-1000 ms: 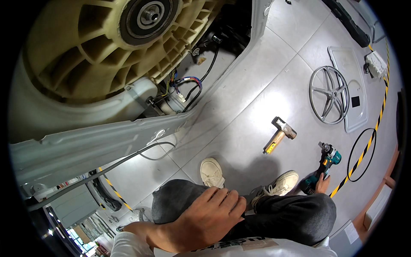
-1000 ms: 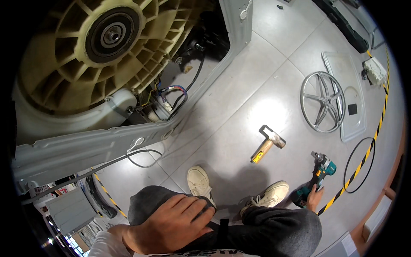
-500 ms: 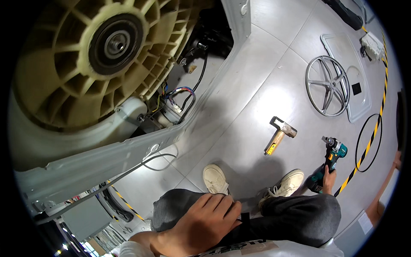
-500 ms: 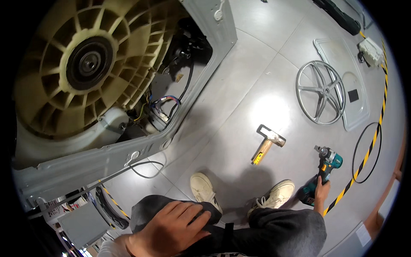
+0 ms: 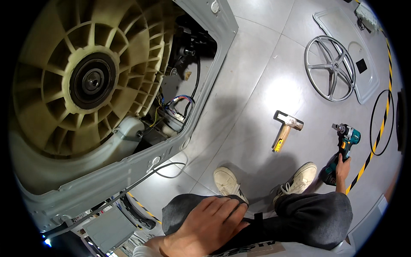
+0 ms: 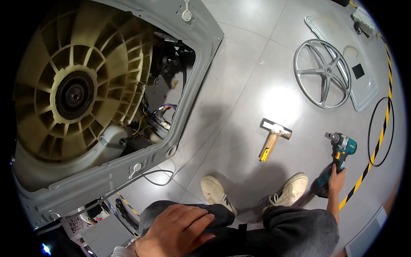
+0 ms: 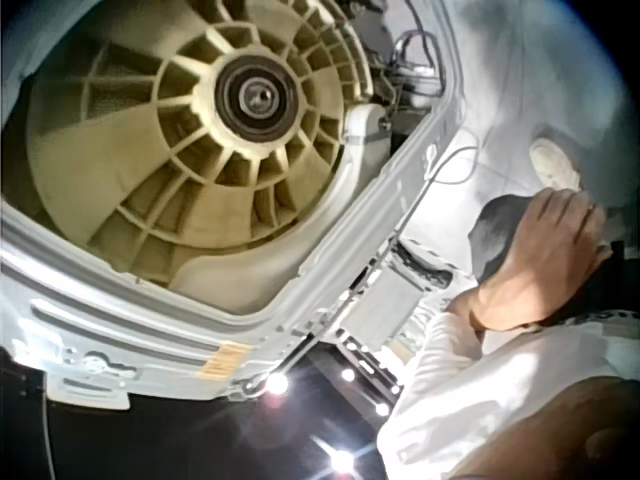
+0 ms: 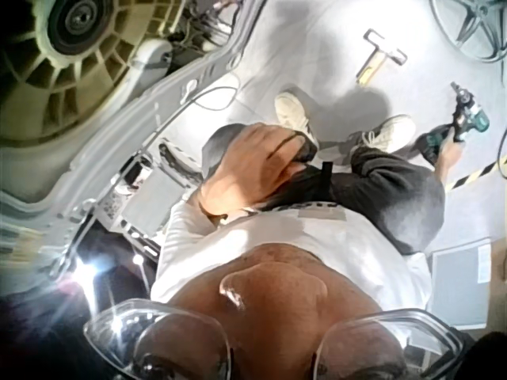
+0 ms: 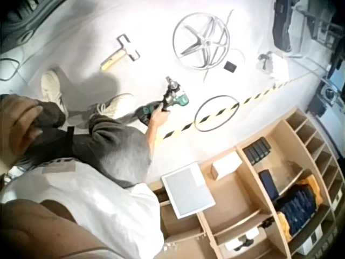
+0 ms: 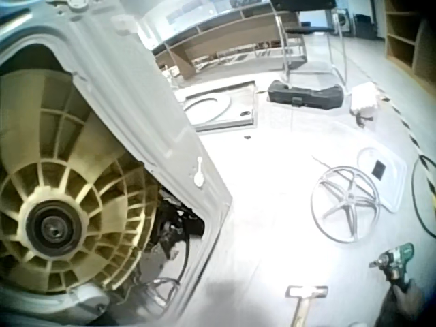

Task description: The person removes the drive belt from the back of a washing machine by hand, unscrews a central bolt using a power impact wrench, taps the bolt with a hammer, and then removes the large pulley wheel and a smaller internal component.

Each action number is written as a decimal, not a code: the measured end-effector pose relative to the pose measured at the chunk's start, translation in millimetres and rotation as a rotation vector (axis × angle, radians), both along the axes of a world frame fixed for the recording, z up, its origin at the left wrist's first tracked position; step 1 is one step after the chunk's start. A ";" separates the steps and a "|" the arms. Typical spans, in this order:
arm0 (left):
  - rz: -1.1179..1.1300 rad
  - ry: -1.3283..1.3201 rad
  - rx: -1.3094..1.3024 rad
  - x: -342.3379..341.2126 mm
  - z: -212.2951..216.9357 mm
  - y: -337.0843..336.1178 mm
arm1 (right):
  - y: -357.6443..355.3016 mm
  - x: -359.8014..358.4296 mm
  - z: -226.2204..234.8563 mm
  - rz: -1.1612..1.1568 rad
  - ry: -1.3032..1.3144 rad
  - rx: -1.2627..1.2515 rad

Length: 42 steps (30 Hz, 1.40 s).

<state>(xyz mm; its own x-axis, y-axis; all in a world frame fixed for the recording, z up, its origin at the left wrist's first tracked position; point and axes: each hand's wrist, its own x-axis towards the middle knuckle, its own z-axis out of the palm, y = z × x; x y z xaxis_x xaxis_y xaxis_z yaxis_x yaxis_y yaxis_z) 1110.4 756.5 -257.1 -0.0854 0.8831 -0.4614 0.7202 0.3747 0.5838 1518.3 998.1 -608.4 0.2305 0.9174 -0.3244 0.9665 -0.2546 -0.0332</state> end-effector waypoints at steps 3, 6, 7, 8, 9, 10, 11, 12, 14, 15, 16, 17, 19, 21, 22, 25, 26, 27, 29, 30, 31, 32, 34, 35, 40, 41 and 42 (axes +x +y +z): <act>0.004 0.067 0.115 0.1 -11.4 5.6 | -0.3 -2.3 2.2 -0.008 0.018 -0.022; 0.071 0.062 0.175 -1.5 -11.4 11.3 | -0.3 -4.4 4.5 -0.028 0.034 -0.030; 0.109 0.042 0.186 -2.3 -8.4 13.3 | -0.3 -5.1 5.0 -0.036 0.039 -0.024; 0.130 0.041 0.217 -4.1 -3.3 15.0 | -0.4 -5.9 5.2 -0.030 0.023 -0.018; 0.153 0.041 0.249 -6.3 2.7 16.5 | -0.5 -6.2 5.4 -0.025 0.012 -0.007; 0.176 0.041 0.282 -7.8 7.1 18.5 | -0.5 -6.6 5.4 -0.019 0.010 -0.002; 0.194 0.063 0.313 -8.6 10.3 20.6 | -0.6 -6.5 5.2 -0.019 0.005 0.001; 0.214 0.085 0.344 -9.4 12.2 22.7 | -0.5 -6.2 5.0 -0.016 0.008 -0.003; 0.228 0.148 0.404 -10.0 16.1 26.8 | 0.0 -5.2 4.3 -0.009 0.002 -0.003; 0.227 0.190 0.429 -8.9 18.3 28.8 | 0.2 -4.7 3.8 -0.001 -0.008 -0.002; 0.228 0.231 0.452 -8.2 22.5 30.6 | 0.5 -4.0 3.5 0.008 -0.026 -0.006; 0.203 0.305 0.569 -10.2 29.3 31.6 | 0.9 -3.5 3.3 0.010 -0.019 -0.004; 0.028 0.468 0.612 -16.1 48.5 33.4 | 1.2 -3.0 3.3 0.011 -0.020 -0.009; -0.042 0.593 0.679 -18.1 52.8 38.1 | 0.9 -3.6 4.0 0.019 -0.030 -0.023; -0.073 0.658 0.714 -21.1 51.2 39.2 | 0.8 -4.5 4.5 0.006 -0.044 -0.029; 0.072 0.637 0.987 -19.3 37.9 42.3 | -0.8 -7.2 7.1 -0.021 0.004 0.001; 0.010 0.668 1.060 -21.2 37.9 39.9 | -1.4 -8.0 8.0 -0.011 0.010 0.008; -0.053 0.696 1.135 -23.7 38.9 37.8 | -1.5 -9.0 8.7 -0.008 0.014 0.014; -0.186 0.746 1.284 -27.6 45.6 34.4 | -1.4 -10.2 9.9 -0.006 0.013 0.015; -0.035 0.566 0.982 -28.7 49.4 35.5 | -1.3 -10.9 10.4 -0.005 0.012 0.009; 0.107 0.388 0.674 -27.4 52.0 39.4 | -1.0 -11.2 11.1 -0.002 0.016 0.004; 0.140 0.497 0.610 -30.4 40.2 40.6 | -0.8 -11.9 11.2 -0.009 -0.010 0.000; 0.270 0.575 0.431 -62.5 -16.9 55.9 | -1.0 -12.8 12.1 -0.016 -0.061 -0.010; 0.330 0.538 0.519 -81.4 -52.0 74.6 | -0.9 -13.5 12.7 -0.021 -0.061 -0.019; 0.390 0.625 0.333 -156.0 -198.0 92.2 | -1.2 -18.3 17.4 -0.041 -0.020 -0.002; 0.452 0.620 0.201 -162.4 -213.5 93.9 | -1.6 -19.3 18.7 -0.042 -0.024 -0.006; 0.482 0.605 0.113 -166.1 -223.9 96.7 | -1.6 -20.4 19.8 -0.045 -0.018 -0.001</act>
